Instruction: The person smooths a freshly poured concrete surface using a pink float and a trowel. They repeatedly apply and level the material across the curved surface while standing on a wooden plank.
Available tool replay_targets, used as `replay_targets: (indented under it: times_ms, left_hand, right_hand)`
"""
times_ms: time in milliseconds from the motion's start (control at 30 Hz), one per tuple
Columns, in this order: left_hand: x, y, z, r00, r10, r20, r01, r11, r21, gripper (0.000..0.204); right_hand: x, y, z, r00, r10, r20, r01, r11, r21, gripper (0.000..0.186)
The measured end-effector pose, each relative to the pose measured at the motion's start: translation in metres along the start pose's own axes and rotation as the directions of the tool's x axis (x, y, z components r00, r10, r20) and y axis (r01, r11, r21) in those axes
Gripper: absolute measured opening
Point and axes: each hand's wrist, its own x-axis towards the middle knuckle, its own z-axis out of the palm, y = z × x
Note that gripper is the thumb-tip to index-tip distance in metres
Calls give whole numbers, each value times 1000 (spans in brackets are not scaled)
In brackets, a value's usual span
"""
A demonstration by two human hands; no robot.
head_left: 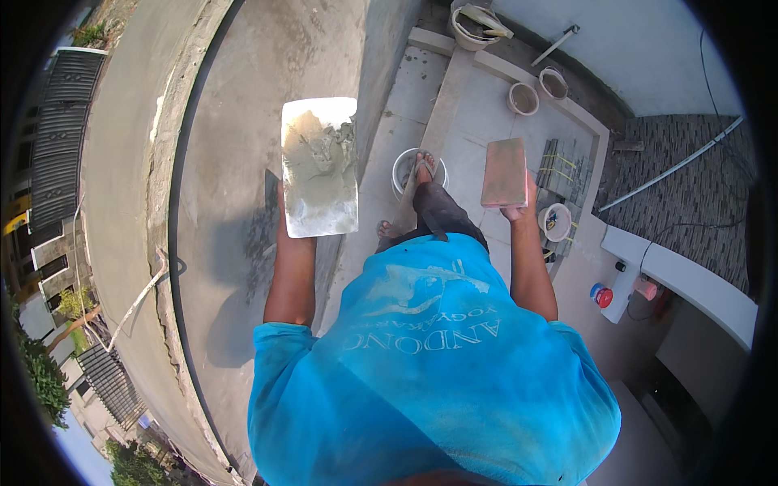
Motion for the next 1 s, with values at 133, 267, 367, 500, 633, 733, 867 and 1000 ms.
replay_targets:
  times_ms: [133, 267, 367, 500, 633, 733, 867, 1000]
  left_hand:
    - [86, 0, 12, 994, -42, 96, 44, 999, -11, 69]
    - [162, 28, 20, 977, -95, 192, 91, 995, 32, 69]
    - [211, 47, 26, 958, -128, 256, 117, 991, 58, 69]
    - [251, 61, 48, 945, -150, 290, 111, 983, 146, 71]
    - [268, 62, 42, 952, -173, 251, 103, 957, 270, 86]
    - [266, 64, 32, 949, -160, 271, 93, 965, 247, 102]
    - [268, 69, 26, 942, -156, 298, 72, 959, 274, 102]
    - [270, 87, 47, 951, -240, 195, 18, 673, 740, 64]
  right_hand:
    - [53, -29, 19, 999, 12, 37, -15, 997, 70, 44]
    - [98, -76, 16, 998, -20, 55, 15, 995, 102, 46]
    - [122, -113, 6, 997, -56, 57, 48, 989, 141, 47]
    - [126, -150, 54, 993, -114, -18, 114, 993, 15, 48]
    - [138, -168, 70, 991, -113, -73, 111, 993, -36, 42]
    - [165, -172, 74, 998, -39, 41, 40, 998, -40, 42]
    - [220, -191, 122, 996, -89, 13, 90, 965, -246, 43]
    - [261, -231, 375, 800, -61, 597, 486, 649, -585, 50]
